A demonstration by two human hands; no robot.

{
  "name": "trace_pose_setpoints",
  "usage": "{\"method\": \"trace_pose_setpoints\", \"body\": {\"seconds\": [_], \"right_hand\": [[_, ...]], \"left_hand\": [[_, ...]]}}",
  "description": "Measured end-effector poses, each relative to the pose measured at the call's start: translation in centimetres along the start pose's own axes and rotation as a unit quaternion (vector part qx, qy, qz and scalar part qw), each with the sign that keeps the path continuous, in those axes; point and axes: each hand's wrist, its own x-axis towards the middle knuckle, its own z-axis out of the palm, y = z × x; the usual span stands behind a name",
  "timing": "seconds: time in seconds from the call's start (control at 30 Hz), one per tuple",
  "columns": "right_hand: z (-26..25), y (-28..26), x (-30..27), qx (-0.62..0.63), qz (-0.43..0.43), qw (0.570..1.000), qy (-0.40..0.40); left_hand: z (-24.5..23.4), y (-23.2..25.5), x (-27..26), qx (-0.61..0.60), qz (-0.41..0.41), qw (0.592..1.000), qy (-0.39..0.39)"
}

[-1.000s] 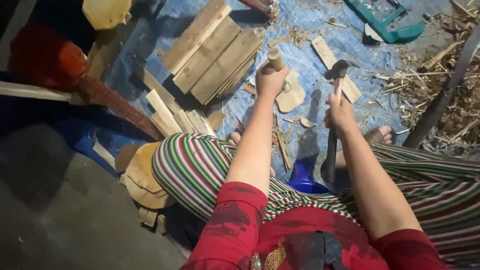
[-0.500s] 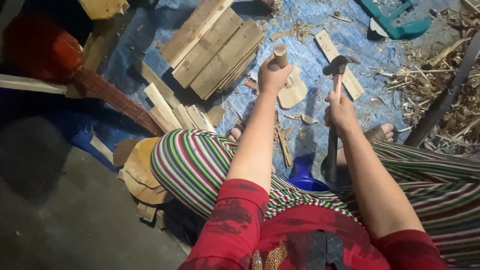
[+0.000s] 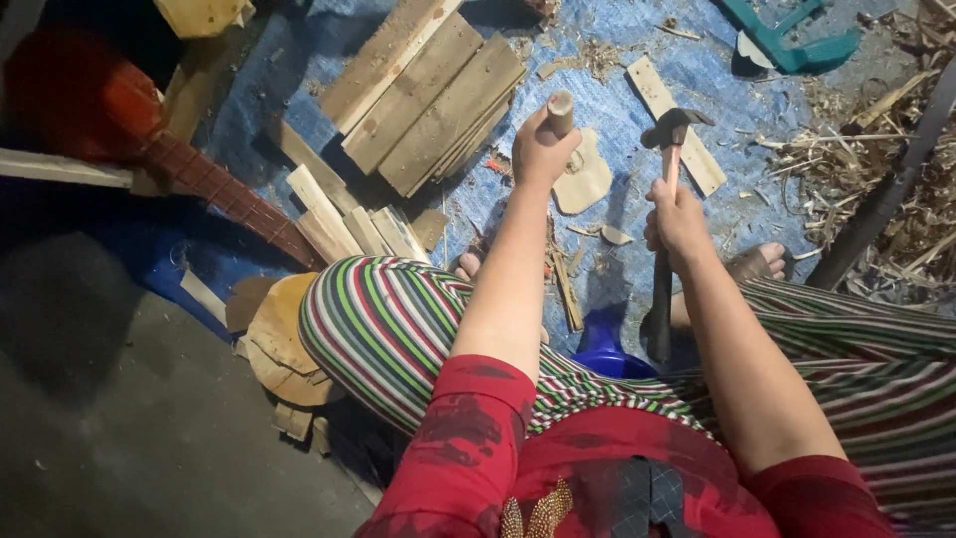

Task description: Shaping a small wooden component using a hammer and a chisel tool while sitting on the floor.

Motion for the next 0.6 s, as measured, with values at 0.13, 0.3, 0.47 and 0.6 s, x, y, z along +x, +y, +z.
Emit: {"method": "trace_pose_setpoints", "body": {"seconds": [0.13, 0.3, 0.47, 0.6], "right_hand": [[-0.4, 1.3, 1.0, -0.036, -0.088, 0.995, 0.001], [-0.4, -2.5, -2.3, -0.043, -0.18, 0.98, -0.07], [-0.1, -8.6, -9.2, -0.09, -0.307, 0.943, -0.087], [-0.2, -9.9, -12.7, -0.111, -0.408, 0.9, -0.106]], "left_hand": [[-0.6, 0.7, -0.6, -0.047, -0.002, 0.999, -0.028], [-0.2, -0.3, -1.4, -0.047, 0.038, 0.998, -0.001], [2.0, -3.2, -0.3, -0.065, 0.052, 0.996, 0.038], [3.2, -4.3, 0.4, -0.05, 0.087, 0.994, 0.044]]}}
